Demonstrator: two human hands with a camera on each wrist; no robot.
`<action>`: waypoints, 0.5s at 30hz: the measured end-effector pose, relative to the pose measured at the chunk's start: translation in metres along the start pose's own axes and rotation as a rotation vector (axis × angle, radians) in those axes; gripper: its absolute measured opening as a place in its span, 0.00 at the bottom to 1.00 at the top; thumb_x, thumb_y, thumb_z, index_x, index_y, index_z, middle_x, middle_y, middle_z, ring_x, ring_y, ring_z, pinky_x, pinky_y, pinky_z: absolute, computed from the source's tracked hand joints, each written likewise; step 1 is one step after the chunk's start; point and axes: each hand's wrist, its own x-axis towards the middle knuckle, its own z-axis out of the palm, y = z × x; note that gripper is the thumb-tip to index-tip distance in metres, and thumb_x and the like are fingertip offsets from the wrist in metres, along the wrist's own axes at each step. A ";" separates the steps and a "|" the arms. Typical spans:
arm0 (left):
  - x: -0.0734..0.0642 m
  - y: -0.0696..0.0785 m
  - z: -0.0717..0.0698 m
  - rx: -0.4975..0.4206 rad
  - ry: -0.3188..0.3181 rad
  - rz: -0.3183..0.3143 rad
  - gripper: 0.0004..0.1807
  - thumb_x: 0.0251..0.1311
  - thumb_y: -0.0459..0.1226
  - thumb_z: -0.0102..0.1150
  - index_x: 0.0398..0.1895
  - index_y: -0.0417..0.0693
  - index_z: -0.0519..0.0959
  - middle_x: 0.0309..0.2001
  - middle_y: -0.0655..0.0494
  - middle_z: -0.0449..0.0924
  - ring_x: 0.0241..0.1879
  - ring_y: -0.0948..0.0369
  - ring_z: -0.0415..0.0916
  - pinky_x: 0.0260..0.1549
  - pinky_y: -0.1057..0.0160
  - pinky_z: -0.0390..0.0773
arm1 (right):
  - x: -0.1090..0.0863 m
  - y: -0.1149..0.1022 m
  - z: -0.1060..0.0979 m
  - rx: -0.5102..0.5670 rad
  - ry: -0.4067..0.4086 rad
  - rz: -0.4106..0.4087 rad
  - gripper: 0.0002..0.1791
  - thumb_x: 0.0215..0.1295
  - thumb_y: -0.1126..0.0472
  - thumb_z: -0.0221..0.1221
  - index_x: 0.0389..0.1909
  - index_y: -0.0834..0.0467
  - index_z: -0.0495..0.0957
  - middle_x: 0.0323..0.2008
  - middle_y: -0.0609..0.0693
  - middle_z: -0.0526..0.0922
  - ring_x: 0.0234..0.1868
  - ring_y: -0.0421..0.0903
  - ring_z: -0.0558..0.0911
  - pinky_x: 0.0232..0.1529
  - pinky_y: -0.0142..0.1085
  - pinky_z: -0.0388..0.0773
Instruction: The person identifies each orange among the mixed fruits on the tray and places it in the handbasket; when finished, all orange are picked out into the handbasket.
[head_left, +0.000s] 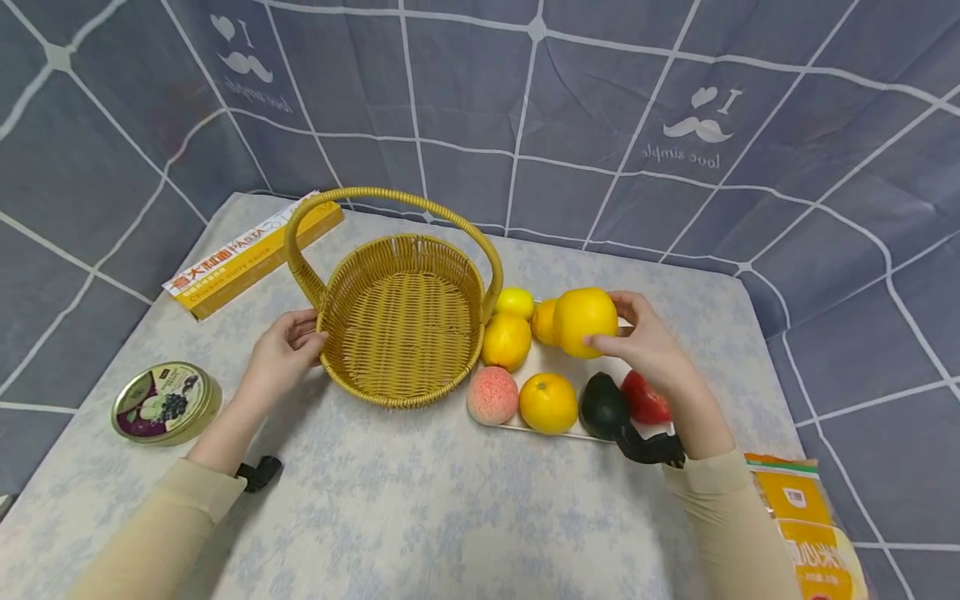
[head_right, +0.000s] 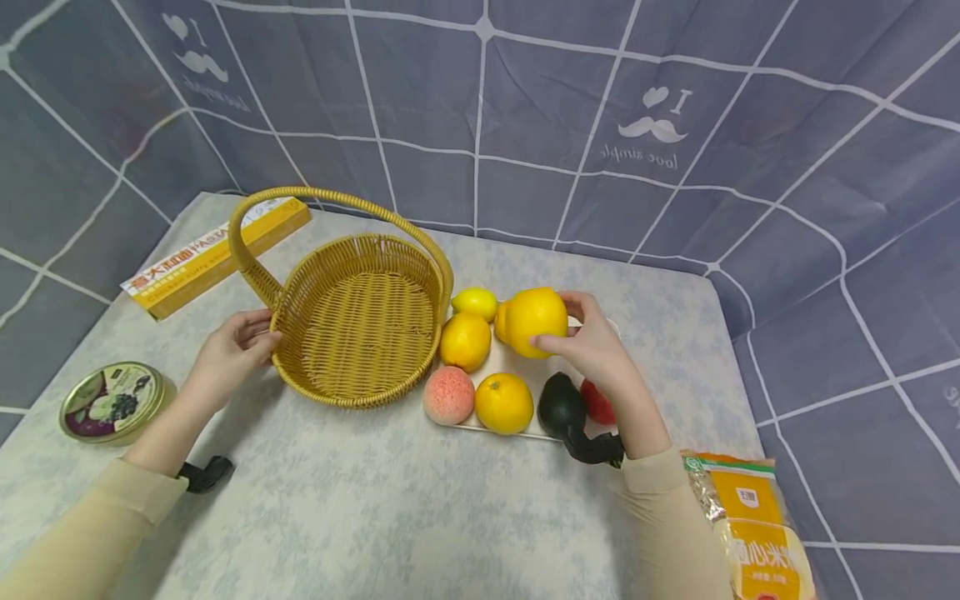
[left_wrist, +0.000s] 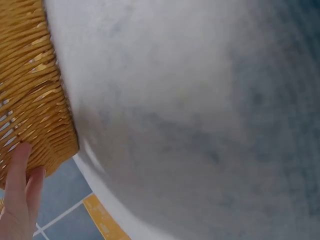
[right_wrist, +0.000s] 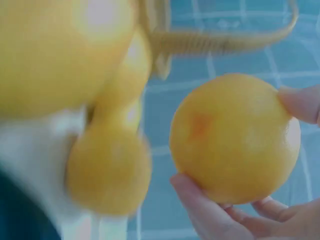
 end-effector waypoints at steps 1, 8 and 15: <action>0.000 0.000 0.001 0.004 0.004 0.003 0.30 0.73 0.37 0.47 0.71 0.29 0.57 0.66 0.28 0.66 0.41 0.85 0.69 0.37 0.79 0.79 | -0.003 -0.002 0.006 0.031 -0.015 -0.024 0.47 0.61 0.57 0.64 0.75 0.60 0.48 0.74 0.61 0.57 0.66 0.61 0.68 0.63 0.49 0.71; -0.003 0.004 0.004 0.020 0.046 -0.010 0.28 0.72 0.35 0.47 0.70 0.30 0.59 0.65 0.30 0.69 0.40 0.86 0.68 0.35 0.78 0.80 | -0.005 -0.022 0.059 0.178 -0.164 -0.157 0.44 0.55 0.63 0.65 0.71 0.61 0.54 0.69 0.59 0.63 0.65 0.61 0.72 0.59 0.43 0.76; -0.005 0.003 0.003 -0.023 0.052 -0.025 0.28 0.71 0.34 0.47 0.70 0.29 0.58 0.65 0.30 0.68 0.40 0.88 0.69 0.35 0.76 0.81 | 0.009 -0.046 0.108 0.077 -0.210 -0.175 0.45 0.51 0.57 0.70 0.70 0.50 0.59 0.68 0.50 0.65 0.62 0.56 0.72 0.62 0.48 0.72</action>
